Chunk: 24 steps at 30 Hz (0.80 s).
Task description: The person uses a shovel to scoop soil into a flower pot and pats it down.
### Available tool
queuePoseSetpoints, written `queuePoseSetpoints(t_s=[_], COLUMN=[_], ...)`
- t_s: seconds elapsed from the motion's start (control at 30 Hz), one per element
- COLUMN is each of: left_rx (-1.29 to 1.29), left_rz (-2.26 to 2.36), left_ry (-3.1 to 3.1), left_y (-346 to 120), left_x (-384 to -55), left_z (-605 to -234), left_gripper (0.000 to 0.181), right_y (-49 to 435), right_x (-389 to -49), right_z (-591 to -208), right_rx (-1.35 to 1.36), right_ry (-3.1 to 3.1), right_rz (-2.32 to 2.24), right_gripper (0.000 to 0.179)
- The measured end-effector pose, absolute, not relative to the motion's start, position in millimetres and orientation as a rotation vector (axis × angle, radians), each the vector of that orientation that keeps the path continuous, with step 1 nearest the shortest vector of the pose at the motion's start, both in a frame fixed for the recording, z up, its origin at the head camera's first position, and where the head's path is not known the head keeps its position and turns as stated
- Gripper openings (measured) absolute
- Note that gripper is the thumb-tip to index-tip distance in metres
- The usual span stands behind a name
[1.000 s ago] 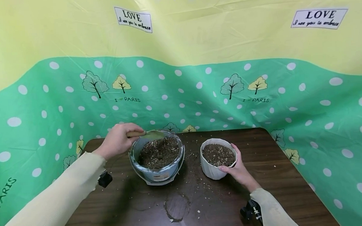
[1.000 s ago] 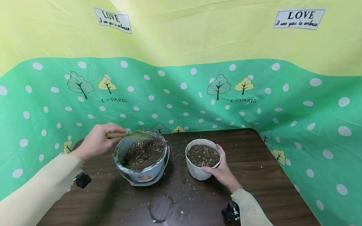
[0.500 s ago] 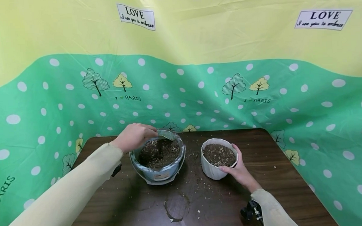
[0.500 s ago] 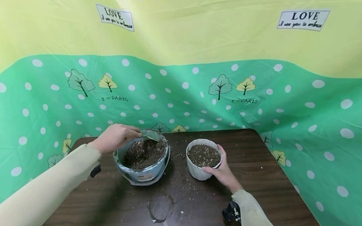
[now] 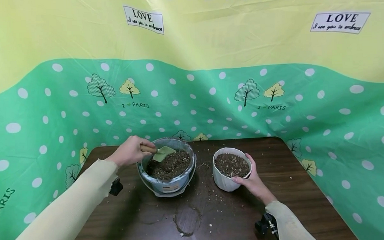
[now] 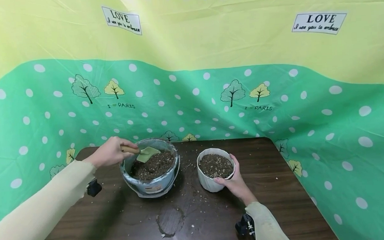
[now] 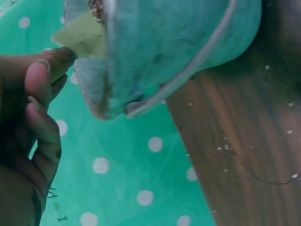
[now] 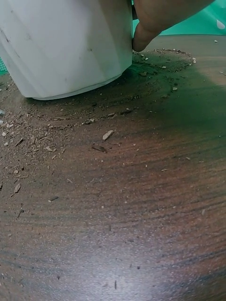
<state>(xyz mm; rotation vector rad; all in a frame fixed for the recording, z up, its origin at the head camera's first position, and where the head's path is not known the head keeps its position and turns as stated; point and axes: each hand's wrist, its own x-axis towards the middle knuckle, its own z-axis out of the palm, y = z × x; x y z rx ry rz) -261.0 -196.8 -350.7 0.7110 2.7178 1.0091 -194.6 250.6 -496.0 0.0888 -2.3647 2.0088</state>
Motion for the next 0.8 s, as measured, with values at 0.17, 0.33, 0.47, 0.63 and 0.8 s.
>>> queuePoseSetpoints(t_s=[0.17, 0.33, 0.47, 0.63, 0.8], left_rx=[0.628, 0.546, 0.449, 0.389, 0.31], left_rz=[1.126, 1.176, 1.237, 1.352, 1.465], left_ry=[2.681, 2.687, 2.666, 2.603, 2.551], left_y=[-202.9, -207.7, -208.9, -205.4, -201.3], left_x=[-253.0, -245.1, -239.6, -233.3, -227.9], left_z=[-359.2, -367.8, -374.3, -380.3, -384.1], left_gripper=[0.026, 0.025, 0.029, 0.032, 0.03], right_y=[251.2, 251.7, 252.0, 251.7, 250.8], right_x=[-194.1, -196.1, -197.4, -197.8, -197.3], right_z=[-495.7, -496.3, -497.5, -499.3, -499.5], right_rx=[0.094, 0.103, 0.11, 0.099, 0.095], right_ry=[-2.37, -2.368, -2.351, -2.342, -2.359], right_rz=[1.992, 1.988, 1.998, 2.009, 1.995], right_gripper=[0.109, 0.11, 0.11, 0.109, 0.109])
